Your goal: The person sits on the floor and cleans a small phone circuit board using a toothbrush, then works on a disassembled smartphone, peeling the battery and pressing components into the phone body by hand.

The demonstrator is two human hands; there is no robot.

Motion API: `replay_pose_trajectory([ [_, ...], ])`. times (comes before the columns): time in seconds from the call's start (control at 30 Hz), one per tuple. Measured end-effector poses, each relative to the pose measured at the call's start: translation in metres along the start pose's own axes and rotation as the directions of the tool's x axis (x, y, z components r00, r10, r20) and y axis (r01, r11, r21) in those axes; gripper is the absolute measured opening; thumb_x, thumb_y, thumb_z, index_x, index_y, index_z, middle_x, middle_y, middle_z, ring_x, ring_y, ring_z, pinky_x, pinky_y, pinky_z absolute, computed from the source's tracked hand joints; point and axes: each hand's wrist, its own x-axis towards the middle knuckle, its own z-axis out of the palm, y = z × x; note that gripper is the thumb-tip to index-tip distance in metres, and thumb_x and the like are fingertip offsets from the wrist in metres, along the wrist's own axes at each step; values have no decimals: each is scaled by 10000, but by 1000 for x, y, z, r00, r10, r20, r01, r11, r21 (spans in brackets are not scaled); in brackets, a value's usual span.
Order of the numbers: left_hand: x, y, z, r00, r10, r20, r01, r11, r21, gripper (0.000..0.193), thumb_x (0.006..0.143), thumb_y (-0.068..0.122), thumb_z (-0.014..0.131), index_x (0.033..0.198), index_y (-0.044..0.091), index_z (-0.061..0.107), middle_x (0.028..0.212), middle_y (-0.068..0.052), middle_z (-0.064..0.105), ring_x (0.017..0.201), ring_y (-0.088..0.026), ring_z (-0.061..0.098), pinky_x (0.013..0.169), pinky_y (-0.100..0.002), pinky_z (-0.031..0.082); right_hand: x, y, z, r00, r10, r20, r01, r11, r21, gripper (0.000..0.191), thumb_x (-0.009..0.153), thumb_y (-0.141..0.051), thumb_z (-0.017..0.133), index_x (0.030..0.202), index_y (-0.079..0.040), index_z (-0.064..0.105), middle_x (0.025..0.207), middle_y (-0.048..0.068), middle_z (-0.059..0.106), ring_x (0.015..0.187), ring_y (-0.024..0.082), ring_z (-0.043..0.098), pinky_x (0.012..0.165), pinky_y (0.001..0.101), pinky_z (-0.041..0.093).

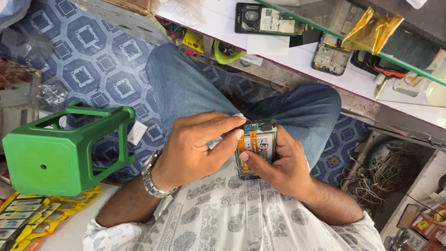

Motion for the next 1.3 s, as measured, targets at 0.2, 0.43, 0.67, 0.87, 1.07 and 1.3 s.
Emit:
replay_pose_trajectory([
  [0.2,-2,-1,1,997,72,-26,-71,997,31,211,940,-12,717,1149,-37,717,999,-135,760,818,-186,768,679,-271,584,-1,2,0,1000,16,-1,-16,1000,9,315,915,-142,793,1145,-28,611,908,9,749,786,32,693,659,214,576],
  [0.43,-5,-1,4,994,96,-47,-94,994,56,221,947,-19,714,1167,-47,708,1049,-156,755,876,-207,775,724,-277,603,-1,2,-1,999,33,12,-33,999,19,308,918,-149,791,1139,-33,611,890,6,750,756,33,701,637,215,580],
  [0.67,-6,-3,6,993,68,-96,-65,998,26,184,941,-16,709,1123,-42,711,998,-144,759,858,-195,778,729,-281,606,0,2,0,999,40,22,-40,999,12,319,911,-152,794,1146,-35,613,884,1,750,749,28,695,628,215,573],
  [0.87,-8,-7,13,991,16,-130,-16,1000,4,170,905,-17,713,1073,-38,716,906,-123,749,760,-172,749,674,-277,584,-1,3,1,1000,21,17,-21,1000,14,318,918,-137,794,1158,-32,615,916,-1,750,795,22,678,677,214,566],
  [1.07,-10,-12,18,982,99,-160,-100,995,3,165,927,-36,688,1092,-40,698,982,-140,749,846,-191,766,737,-284,607,-2,3,-1,996,85,26,-86,995,41,319,903,-127,794,1155,-31,624,900,-1,751,772,23,685,656,209,567],
  [1.3,-13,-14,19,982,120,-147,-123,992,-9,168,930,-29,718,1097,-36,697,996,-140,748,864,-196,767,754,-289,612,1,4,-10,995,84,53,-97,945,314,236,963,-51,715,1169,9,615,900,11,693,740,15,611,617,194,485],
])
